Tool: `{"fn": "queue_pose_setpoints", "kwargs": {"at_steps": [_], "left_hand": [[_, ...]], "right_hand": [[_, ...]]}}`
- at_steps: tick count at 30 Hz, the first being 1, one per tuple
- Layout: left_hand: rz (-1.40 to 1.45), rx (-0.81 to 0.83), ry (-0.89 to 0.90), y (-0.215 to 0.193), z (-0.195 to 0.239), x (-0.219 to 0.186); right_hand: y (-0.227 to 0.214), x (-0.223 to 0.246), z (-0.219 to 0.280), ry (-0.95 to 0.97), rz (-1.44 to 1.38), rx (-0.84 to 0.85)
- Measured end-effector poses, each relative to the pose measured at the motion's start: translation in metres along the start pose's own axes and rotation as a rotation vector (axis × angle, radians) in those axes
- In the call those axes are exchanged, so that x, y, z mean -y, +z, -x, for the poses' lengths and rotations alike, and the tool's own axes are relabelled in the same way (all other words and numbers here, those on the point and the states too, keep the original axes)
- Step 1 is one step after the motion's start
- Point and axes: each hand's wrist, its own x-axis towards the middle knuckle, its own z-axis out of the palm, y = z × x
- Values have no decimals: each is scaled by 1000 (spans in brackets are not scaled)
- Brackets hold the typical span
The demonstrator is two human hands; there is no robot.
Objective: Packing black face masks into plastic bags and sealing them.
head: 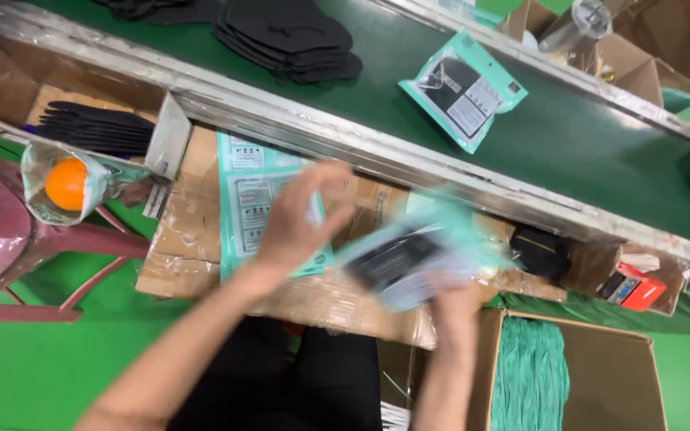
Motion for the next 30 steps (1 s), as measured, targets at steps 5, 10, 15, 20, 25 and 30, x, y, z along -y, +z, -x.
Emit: {"fn": "queue_pose_setpoints", "kwargs": {"at_steps": [5,10,15,20,25,30], "left_hand": [[-986,-297,614,-38,-123,2],[-1309,-274,579,-33,-240,125],[-1148,-196,785,18,-162,53],[-568,419,935,78,-5,-5],[-81,410,518,79,40,33],[-154,559,221,104,67,102]], "right_hand": [[-7,123,20,-344,-999,-122],[9,58,15,-223,-638,-64],[38,99,35,-442,36,-317],[45,108,40,-842,323,-54],[6,17,44,-557,312,-29],[34,27,50,-495,290,24]]}}
